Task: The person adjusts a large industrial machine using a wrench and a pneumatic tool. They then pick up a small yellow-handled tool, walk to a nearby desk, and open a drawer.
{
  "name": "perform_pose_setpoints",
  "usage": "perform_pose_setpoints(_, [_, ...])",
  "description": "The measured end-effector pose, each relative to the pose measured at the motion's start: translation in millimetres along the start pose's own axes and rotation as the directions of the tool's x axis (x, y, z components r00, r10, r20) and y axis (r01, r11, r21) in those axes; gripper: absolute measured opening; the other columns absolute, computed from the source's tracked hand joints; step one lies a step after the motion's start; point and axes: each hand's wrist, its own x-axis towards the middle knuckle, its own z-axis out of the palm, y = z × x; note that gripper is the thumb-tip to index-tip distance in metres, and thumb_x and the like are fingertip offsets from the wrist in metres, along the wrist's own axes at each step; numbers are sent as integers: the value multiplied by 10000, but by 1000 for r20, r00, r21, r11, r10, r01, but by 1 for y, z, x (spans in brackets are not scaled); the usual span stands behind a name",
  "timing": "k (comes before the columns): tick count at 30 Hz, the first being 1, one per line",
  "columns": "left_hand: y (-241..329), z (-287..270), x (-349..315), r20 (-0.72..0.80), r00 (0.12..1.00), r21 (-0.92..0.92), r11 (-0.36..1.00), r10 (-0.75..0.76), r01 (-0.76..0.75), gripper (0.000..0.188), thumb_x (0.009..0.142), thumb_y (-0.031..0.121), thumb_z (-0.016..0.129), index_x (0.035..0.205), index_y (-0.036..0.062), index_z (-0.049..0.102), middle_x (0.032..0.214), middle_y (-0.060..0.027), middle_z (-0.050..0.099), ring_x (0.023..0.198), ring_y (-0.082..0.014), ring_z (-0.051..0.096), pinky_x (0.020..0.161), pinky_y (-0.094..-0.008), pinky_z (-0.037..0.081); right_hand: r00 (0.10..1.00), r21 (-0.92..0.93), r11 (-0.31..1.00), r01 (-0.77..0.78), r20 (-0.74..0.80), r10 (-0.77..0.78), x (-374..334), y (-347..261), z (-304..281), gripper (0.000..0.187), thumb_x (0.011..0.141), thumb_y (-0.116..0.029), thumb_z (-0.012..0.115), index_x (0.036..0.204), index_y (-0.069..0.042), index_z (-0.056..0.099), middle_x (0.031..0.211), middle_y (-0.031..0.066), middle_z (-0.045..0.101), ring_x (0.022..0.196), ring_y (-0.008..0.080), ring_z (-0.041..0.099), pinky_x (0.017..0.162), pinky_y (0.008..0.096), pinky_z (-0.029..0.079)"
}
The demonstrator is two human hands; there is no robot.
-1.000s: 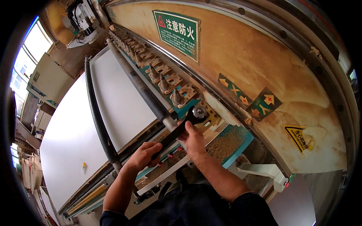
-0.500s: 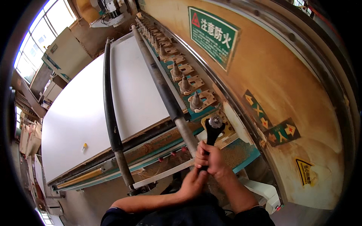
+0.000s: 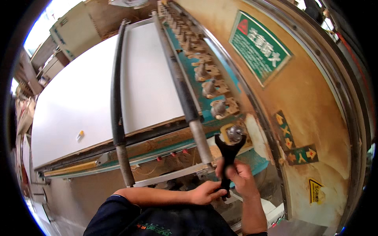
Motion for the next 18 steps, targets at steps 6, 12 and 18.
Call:
perform_pose_setpoints(6, [24, -110, -74, -572, 816, 20, 996, 82, -85, 225, 1041, 224, 466, 968, 40, 573, 810, -44, 617, 699, -107, 562, 627, -271, 491, 873, -973, 193, 128, 18, -487, 69, -70, 28, 477, 870, -366, 694, 1191, -20, 619, 1045, 149, 644, 940, 303, 630, 855, 414, 500])
perform_pose_setpoints(12, [5, -247, -103, -705, 687, -281, 959, -179, -39, 162, 1022, 234, 459, 977, 85, 503, 768, -45, 632, 585, -120, 524, 556, -284, 460, 967, -931, -286, -228, -252, 48, 124, -66, 12, 429, 842, -382, 685, 1099, -39, 668, 1071, 177, 645, 1025, 372, 613, 888, 479, 488])
perform_pose_setpoints(18, [-71, -304, -98, -730, 636, -521, 806, -251, -280, 190, 1005, 261, 523, 1049, 78, 497, 824, -85, 638, 606, -165, 561, 532, -323, 487, 936, -955, -96, 281, 251, 246, 122, -85, 22, 425, 852, -342, 651, 1176, -71, 600, 1256, 182, 554, 1186, 356, 537, 992, 462, 436])
